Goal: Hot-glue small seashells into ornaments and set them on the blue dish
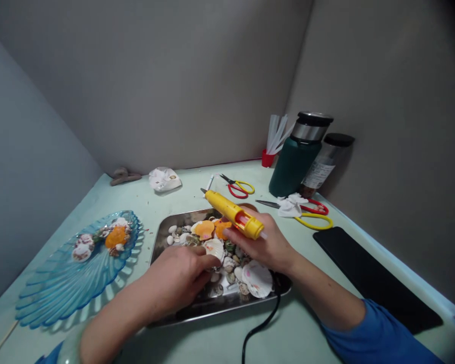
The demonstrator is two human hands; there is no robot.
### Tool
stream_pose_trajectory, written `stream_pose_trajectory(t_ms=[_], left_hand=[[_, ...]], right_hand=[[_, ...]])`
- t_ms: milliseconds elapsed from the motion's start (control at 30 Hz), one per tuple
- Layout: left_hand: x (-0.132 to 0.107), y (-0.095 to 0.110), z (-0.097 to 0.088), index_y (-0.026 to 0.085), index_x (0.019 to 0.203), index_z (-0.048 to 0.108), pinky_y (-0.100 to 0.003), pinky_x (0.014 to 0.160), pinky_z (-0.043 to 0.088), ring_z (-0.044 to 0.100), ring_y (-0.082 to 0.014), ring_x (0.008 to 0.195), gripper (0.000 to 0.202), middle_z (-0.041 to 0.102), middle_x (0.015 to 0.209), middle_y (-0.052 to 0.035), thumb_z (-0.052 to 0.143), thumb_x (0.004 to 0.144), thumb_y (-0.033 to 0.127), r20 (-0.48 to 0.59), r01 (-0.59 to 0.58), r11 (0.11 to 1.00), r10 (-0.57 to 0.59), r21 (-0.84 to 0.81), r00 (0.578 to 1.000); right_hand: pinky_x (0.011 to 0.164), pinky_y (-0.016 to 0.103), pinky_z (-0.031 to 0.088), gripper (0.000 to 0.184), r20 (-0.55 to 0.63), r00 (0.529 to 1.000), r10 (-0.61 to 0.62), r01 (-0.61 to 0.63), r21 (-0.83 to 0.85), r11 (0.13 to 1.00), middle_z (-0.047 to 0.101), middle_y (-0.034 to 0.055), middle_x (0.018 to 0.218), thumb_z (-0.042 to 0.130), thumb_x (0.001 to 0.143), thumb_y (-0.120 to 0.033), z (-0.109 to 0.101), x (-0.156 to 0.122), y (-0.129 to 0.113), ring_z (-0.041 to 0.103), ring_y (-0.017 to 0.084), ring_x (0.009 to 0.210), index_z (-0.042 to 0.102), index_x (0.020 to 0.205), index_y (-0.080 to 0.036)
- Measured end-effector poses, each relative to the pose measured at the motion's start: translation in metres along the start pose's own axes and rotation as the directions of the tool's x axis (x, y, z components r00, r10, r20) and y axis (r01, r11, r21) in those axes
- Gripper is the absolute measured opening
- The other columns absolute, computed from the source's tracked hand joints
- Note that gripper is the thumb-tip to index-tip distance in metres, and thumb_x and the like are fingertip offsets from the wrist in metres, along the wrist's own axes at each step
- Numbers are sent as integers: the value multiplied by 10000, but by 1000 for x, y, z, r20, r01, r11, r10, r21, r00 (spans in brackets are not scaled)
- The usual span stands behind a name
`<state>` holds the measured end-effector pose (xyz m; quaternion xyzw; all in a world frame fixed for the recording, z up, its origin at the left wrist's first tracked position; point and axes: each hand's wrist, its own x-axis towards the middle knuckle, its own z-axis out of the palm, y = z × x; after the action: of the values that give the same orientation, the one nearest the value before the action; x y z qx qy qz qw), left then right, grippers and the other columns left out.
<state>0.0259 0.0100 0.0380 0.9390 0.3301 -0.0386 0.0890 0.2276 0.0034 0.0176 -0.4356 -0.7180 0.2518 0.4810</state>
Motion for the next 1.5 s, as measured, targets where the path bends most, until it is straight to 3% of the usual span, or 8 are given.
stream_pose_trajectory(t_ms=[167,500,633,767,1067,1233,1400,1500], left_hand=[[14,-4,3,222,907,622,-261,578,403,639,-187,675,204,692,821,-48,472,803,132,-41,46,984,-39,174,998],[17,-32,-6,232,940,626,-251,583,400,629,-191,711,199,697,829,-43,468,821,206,-214,310,941,-278,133,936],[5,-18,-3,246,1005,645,-261,624,418,637,-199,754,239,690,879,-55,466,849,231,-209,235,968,-212,91,955],[6,2,2,294,1012,674,-272,614,427,644,-202,703,268,684,814,-47,487,837,213,-96,74,988,-61,136,993],[8,-13,-3,271,933,711,-261,618,438,648,-204,748,263,702,811,-56,494,813,185,-164,276,937,-244,214,956],[18,-1,0,245,828,714,-298,600,447,627,-218,708,205,647,838,-70,517,816,300,-168,279,932,-244,232,955],[35,7,11,247,1149,572,-321,648,476,612,-231,830,347,611,1022,-90,481,817,199,-181,163,953,-118,256,976],[40,5,18,217,1191,517,-349,680,485,605,-233,833,375,597,1082,-113,452,826,160,-148,135,960,-101,245,984]], right_hand=[[707,301,511,189,-18,1000,7,-7,-3,1000,668,57,919,614,827,-302,1,0,2,635,189,777,617,965,-172],[659,290,507,245,-52,999,14,-17,-47,999,672,52,849,591,847,-366,1,1,7,628,189,728,633,981,-165],[668,295,509,275,-63,998,10,-13,-48,999,667,51,829,588,847,-393,2,1,8,625,191,726,636,980,-157],[664,296,510,281,-68,998,-6,1,-67,998,657,43,772,585,847,-408,4,1,11,621,193,702,635,958,-156],[710,291,506,263,-57,998,-16,13,-44,999,660,53,840,577,860,-381,3,1,13,627,199,761,622,973,-149],[709,279,506,236,-57,998,-8,6,-25,1000,668,45,848,585,853,-364,5,1,17,629,192,765,624,969,-162],[736,283,499,200,-60,998,-19,17,-33,999,669,53,886,593,844,-335,5,2,17,628,195,795,626,944,-165],[731,283,498,195,-63,998,-27,24,-36,999,671,56,896,595,840,-327,5,2,17,628,193,786,627,944,-165]])
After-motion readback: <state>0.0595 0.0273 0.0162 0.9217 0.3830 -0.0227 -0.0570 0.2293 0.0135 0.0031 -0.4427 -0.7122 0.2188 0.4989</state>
